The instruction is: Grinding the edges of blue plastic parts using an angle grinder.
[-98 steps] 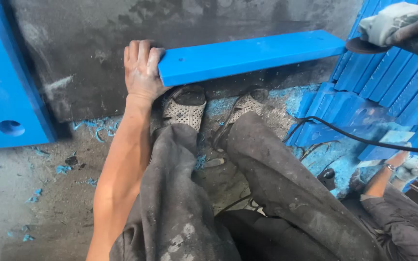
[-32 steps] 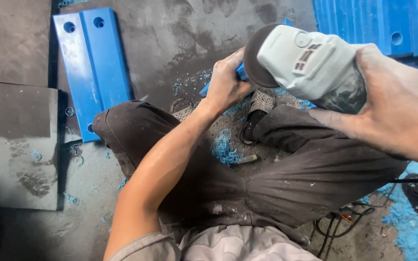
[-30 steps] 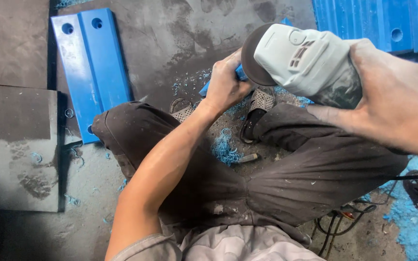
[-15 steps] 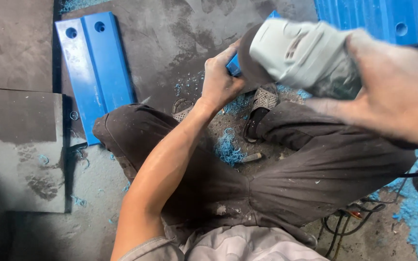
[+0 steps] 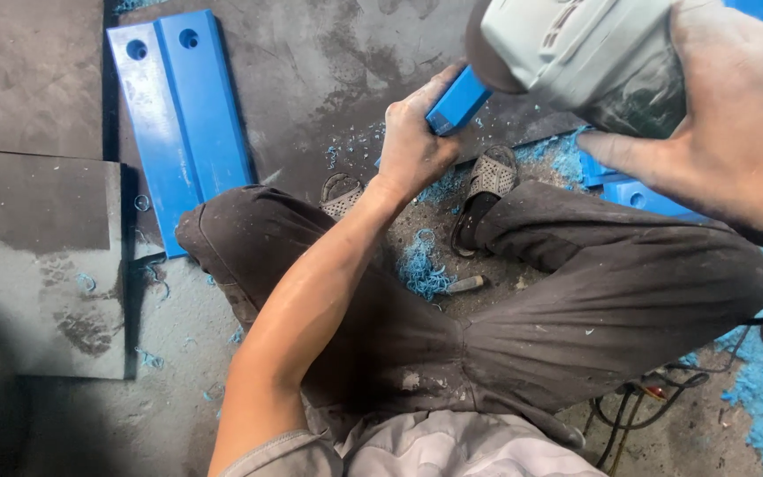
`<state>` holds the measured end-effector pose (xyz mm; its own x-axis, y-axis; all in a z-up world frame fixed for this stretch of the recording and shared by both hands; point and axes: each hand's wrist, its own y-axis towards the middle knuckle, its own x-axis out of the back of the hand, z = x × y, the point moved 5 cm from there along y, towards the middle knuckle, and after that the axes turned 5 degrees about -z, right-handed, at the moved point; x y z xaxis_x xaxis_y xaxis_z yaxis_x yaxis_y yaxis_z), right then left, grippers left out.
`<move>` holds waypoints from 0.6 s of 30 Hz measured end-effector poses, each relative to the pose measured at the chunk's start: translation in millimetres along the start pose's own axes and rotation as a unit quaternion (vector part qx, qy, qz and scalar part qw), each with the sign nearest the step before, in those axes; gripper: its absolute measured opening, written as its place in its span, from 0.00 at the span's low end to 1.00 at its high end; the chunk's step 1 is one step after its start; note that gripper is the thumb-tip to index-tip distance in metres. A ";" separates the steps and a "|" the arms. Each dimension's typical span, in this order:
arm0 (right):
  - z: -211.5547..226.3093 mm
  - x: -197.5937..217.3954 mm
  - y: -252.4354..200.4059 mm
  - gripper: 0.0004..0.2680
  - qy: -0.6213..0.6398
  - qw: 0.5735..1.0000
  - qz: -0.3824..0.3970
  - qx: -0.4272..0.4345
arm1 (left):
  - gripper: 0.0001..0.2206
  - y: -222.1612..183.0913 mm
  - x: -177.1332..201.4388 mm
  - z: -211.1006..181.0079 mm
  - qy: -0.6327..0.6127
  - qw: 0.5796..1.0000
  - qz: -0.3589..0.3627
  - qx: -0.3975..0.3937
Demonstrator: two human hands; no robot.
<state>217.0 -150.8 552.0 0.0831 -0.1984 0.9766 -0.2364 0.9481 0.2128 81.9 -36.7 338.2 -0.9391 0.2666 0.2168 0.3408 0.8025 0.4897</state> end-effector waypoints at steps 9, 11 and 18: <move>-27.0 -25.1 -4.9 0.30 -0.055 0.994 0.077 -0.054 | 0.19 -4.5 2.5 -2.1 -0.004 1.000 0.018 0.021; -35.1 -27.7 -4.6 0.28 -0.010 0.999 0.043 -0.020 | 0.22 -3.4 8.6 -5.4 0.014 1.000 -0.002 0.017; -27.8 -19.7 -8.7 0.29 -0.063 0.992 0.070 -0.086 | 0.23 -1.4 7.7 -5.5 0.003 1.000 -0.016 -0.006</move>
<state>244.4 -148.3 530.0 -0.0622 -0.0811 0.9948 -0.0669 0.9948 0.0769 74.4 -38.7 343.8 -0.9493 0.2373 0.2064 0.3112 0.8039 0.5068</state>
